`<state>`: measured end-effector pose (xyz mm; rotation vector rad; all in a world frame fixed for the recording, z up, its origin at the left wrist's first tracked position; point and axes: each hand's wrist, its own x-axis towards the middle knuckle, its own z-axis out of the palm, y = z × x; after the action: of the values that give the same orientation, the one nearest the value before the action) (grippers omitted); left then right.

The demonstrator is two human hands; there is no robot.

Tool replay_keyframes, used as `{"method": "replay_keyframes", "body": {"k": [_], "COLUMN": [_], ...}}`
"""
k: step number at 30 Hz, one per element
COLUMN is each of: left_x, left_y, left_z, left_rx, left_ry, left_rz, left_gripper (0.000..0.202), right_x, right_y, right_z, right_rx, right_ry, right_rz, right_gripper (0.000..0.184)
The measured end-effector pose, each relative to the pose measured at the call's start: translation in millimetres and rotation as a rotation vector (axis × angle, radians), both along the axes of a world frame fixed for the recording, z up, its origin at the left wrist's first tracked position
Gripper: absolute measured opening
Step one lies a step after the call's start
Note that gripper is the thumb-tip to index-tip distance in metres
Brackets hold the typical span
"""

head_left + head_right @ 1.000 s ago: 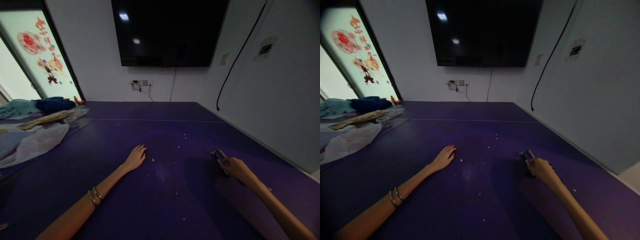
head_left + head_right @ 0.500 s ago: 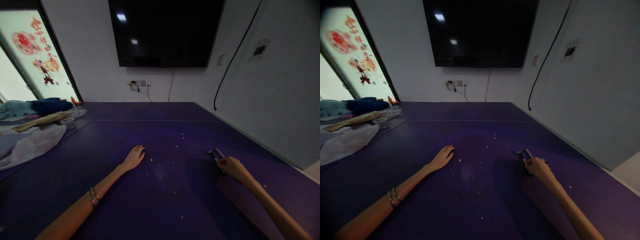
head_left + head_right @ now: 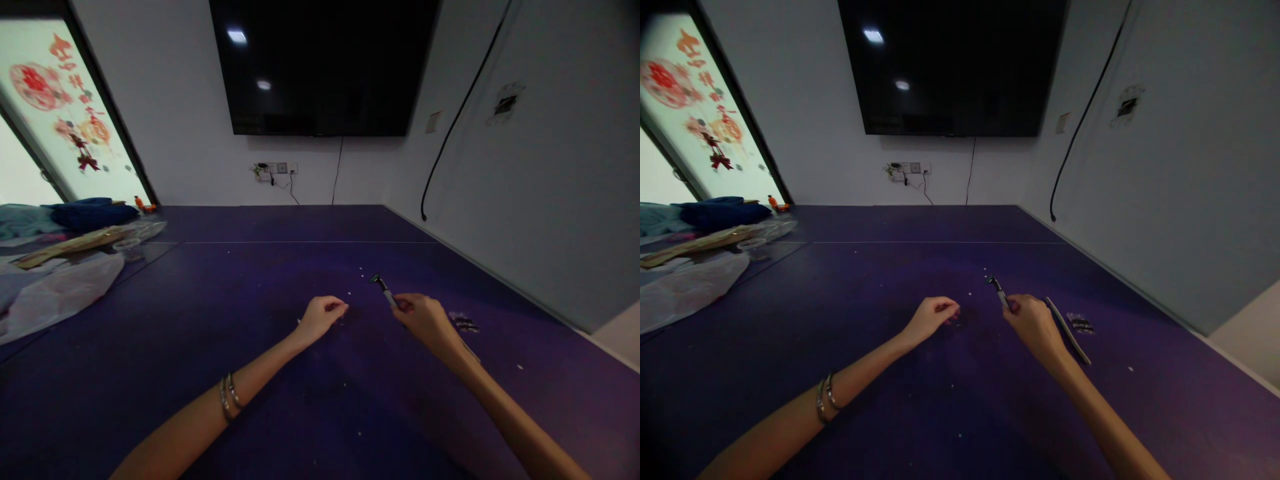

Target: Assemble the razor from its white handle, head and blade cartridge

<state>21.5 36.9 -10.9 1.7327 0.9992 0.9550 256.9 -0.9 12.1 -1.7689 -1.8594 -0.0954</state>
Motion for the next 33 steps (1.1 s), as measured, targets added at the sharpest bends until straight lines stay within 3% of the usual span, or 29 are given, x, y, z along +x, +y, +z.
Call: {"method": "replay_keyframes", "body": {"k": [4,6,12,22,27,33], "left_x": [32.7,38.9,39.2,31.9,8.7,-29.8], "left_y": [-3.7,-5.9,-8.4,-5.3,5.5,30.6], "left_z": [-2.4,0.2,8.1,4.7,8.2,5.8], "left_rx": [-0.303,-0.376,-0.351,-0.343,-0.402,-0.368], "left_ry": [-0.234,-0.283,-0.297,-0.322,-0.112,0.366], "left_rz": [-0.015,-0.015,0.046,0.074,-0.011,-0.047], "left_gripper": [0.027,0.03,0.03,0.028,0.031,0.033], "right_x": [-35.5,-45.1,-59.5,-77.6,-72.6,-30.0], "right_y": [-12.0,-16.5,-23.5,-25.9,-30.0,-29.9], "right_z": [9.0,9.8,8.1,6.8,8.2,-1.3], "right_rx": [0.017,0.005,-0.066,-0.084,-0.045,-0.018], "right_ry": [-0.042,-0.072,-0.112,-0.154,-0.115,-0.065], "right_rz": [0.111,0.142,0.131,0.157,0.193,0.107], "right_gripper": [0.024,0.022,0.018,0.018,0.025,0.033]}}
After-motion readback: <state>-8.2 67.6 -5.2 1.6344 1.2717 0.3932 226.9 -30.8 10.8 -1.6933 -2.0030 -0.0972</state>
